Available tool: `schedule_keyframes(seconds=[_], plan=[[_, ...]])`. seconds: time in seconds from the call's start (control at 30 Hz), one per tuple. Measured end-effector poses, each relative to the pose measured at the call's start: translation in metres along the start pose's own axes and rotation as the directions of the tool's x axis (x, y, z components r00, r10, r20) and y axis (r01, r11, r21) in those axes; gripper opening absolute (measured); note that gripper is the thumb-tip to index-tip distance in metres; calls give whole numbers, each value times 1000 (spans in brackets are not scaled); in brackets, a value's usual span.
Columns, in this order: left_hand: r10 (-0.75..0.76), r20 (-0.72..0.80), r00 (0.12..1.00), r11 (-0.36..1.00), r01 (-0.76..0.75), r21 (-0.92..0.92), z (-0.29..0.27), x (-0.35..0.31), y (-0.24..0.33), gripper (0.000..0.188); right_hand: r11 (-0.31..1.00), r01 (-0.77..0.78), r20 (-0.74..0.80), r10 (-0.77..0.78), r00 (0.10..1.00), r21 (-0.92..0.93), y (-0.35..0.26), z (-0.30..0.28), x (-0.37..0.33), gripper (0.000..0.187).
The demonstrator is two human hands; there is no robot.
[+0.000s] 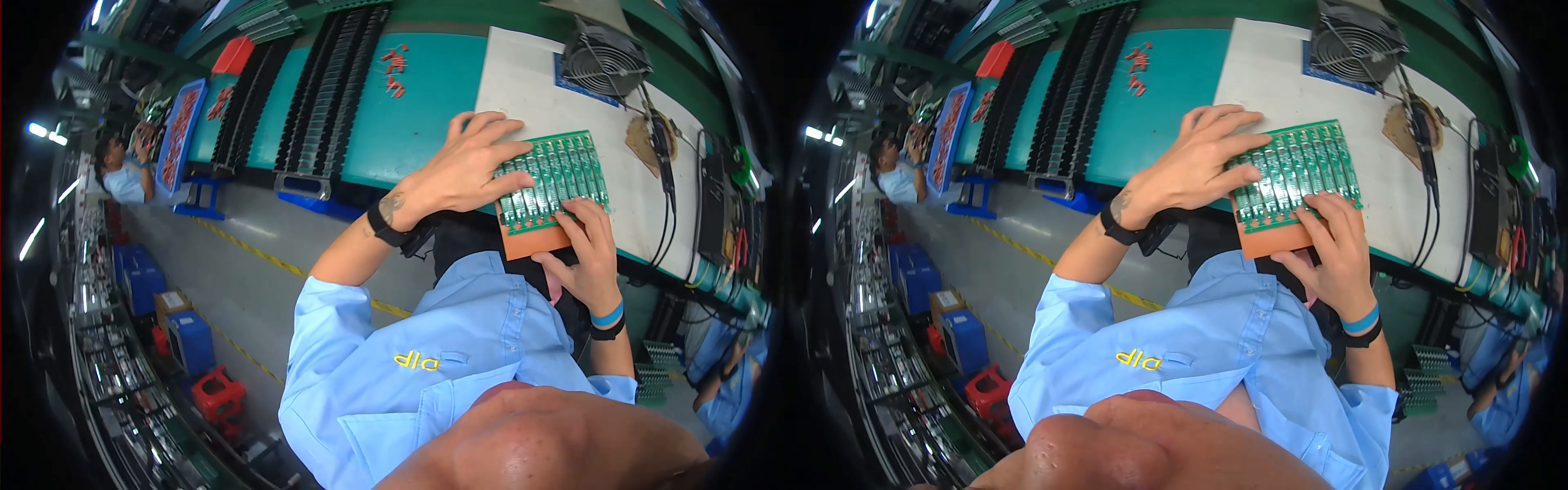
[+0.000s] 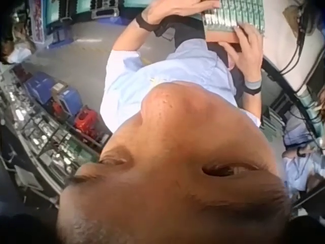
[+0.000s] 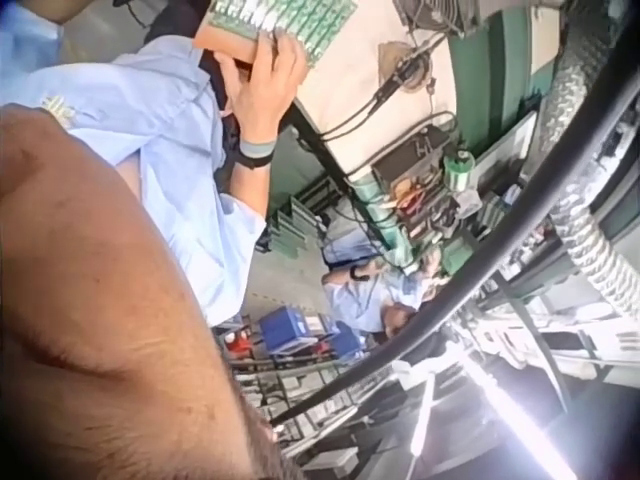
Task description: The person presses components into a circuit board, places a metal plate over it, and flips the assembly onto a jig. Then, the person solders the components to the board, sets the board aside, and moves a plastic tray.
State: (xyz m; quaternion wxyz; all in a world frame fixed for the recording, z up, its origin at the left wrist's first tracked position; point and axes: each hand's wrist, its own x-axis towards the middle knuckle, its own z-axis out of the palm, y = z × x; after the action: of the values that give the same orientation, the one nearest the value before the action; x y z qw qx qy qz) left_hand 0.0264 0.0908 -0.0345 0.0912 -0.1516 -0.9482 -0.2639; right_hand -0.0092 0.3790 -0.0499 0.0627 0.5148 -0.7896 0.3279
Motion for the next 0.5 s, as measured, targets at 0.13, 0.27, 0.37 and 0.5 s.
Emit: schedule_keyframes(seconds=[0.13,0.27,0.37,0.5], plan=[[-23,-19,1000,998,24,56,5,4,1,63,999,-36,-58,35,998,-20,-2,10,9,66],[-52,-190,980,998,59,32,-1,2,0,78,997,-61,-113,55,992,-50,-1,19,15,66],[-116,-329,937,981,160,107,-36,-12,-19,93,996,-86,-144,80,986,-35,1,22,12,66],[-392,-459,797,898,439,-5,-111,-47,-59,93,999,29,-233,-38,972,-40,3,18,7,65]])
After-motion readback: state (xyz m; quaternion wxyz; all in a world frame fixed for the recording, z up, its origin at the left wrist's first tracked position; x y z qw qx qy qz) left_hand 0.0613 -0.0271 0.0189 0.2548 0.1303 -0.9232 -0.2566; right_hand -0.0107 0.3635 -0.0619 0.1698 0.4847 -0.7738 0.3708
